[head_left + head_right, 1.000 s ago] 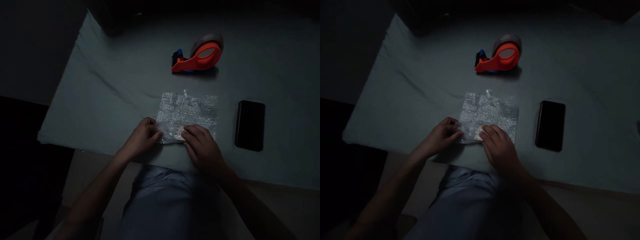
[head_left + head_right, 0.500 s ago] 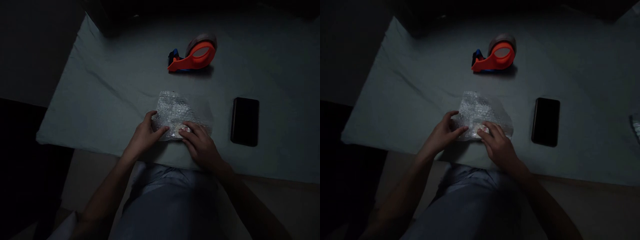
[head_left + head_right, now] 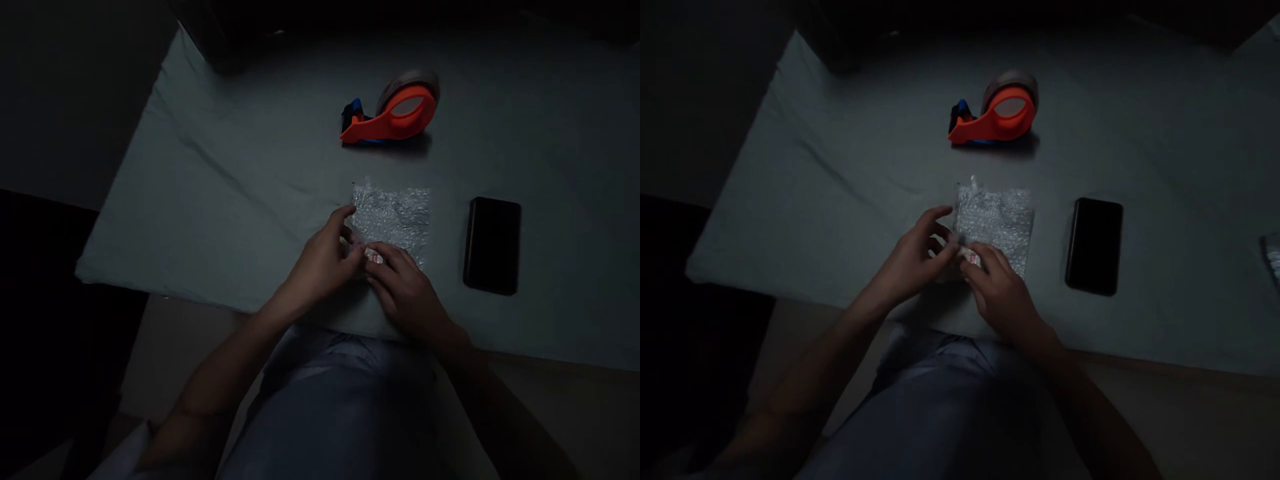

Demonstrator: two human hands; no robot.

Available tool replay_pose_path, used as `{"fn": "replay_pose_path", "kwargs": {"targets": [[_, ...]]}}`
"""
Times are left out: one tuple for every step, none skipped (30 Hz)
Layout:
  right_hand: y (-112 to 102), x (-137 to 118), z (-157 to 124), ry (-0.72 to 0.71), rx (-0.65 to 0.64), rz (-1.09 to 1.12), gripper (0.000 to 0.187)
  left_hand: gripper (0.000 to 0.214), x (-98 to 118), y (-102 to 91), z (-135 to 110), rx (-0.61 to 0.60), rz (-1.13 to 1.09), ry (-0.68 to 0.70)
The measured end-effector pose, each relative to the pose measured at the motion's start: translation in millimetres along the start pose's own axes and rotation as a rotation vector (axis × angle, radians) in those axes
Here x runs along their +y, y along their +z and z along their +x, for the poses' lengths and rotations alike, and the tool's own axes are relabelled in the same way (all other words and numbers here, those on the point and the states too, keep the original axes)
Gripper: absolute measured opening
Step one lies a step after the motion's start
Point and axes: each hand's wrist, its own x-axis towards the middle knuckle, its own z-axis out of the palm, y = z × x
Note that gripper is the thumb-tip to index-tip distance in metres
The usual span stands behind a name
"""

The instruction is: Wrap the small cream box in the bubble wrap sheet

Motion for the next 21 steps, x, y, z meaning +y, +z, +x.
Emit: {"fn": "replay_pose_path", "kwargs": {"targets": [[0.1,0.3,-0.3,0.0,0.0,0.0,0.021,0.056,4.4,-0.4,-1.3,-0.033,-0.056,-0.01],[0.5,0.4,-0.8,0.003,0.003,0.001,0.019,0.056,7.4,-0.9,-3.0,-0.062,-0.104,-0.014],[1.1,0.4,-1.4,0.011,0.012,0.002,0.018,0.055,9.0,-1.1,-5.0,-0.085,-0.14,-0.012],[1.7,0.1,-2.2,0.019,0.027,0.0,0.017,0.055,9.4,-0.9,-7.3,-0.098,-0.165,-0.004],[2.5,-0.5,-3.2,0.027,0.047,-0.013,0.016,0.055,8.9,-0.1,-9.8,-0.106,-0.183,0.005],[3.2,-1.5,-4.4,0.039,0.077,-0.034,0.016,0.057,7.9,1.2,-12.2,-0.11,-0.194,0.012],[3.8,-2.8,-5.6,0.054,0.118,-0.059,0.017,0.059,6.7,2.9,-14.4,-0.107,-0.196,0.019],[4.4,-4.5,-6.8,0.067,0.164,-0.082,0.019,0.062,5.8,5.0,-16.2,-0.098,-0.183,0.027],[4.9,-6.3,-8.0,0.072,0.203,-0.101,0.023,0.063,5.1,7.2,-17.6,-0.086,-0.156,0.037],[5.4,-8.3,-8.9,0.069,0.229,-0.117,0.027,0.063,4.7,9.3,-18.5,-0.076,-0.117,0.054],[5.8,-10.3,-9.6,0.064,0.234,-0.129,0.03,0.062,4.5,11.0,-18.9,-0.067,-0.073,0.08],[6.2,-12.3,-9.8,0.061,0.22,-0.137,0.032,0.06,4.1,12.3,-19.0,-0.053,-0.032,0.125],[6.5,-14.1,-9.8,0.062,0.194,-0.145,0.032,0.058,3.4,13.2,-18.8,-0.03,0.001,0.179],[6.7,-15.8,-9.6,0.073,0.168,-0.151,0.03,0.054,2.1,13.6,-18.7,0.008,0.028,0.239],[6.6,-17.4,-9.4,0.092,0.149,-0.152,0.028,0.047,0.0,13.6,-18.9,0.06,0.058,0.306],[6.0,-18.7,-9.6,0.114,0.139,-0.146,0.027,0.039,-3.1,13.5,-19.4,0.111,0.099,0.374],[4.7,-19.6,-10.3,0.13,0.136,-0.136,0.026,0.03,-7.0,13.5,-20.4,0.145,0.15,0.439],[2.6,-20.1,-12.0,0.144,0.141,-0.124,0.025,0.022,-11.6,13.5,-21.9,0.151,0.207,0.5],[-0.4,-20.0,-14.7,0.167,0.155,-0.116,0.025,0.016,-16.7,13.9,-23.6,0.13,0.262,0.557],[-4.1,-19.2,-18.5,0.206,0.185,-0.11,0.025,0.014,-22.0,14.5,-25.5,0.095,0.306,0.609],[-8.2,-17.6,-23.3,0.27,0.224,-0.106,0.027,0.015,-27.0,15.5,-27.2,0.062,0.332,0.651]]}}
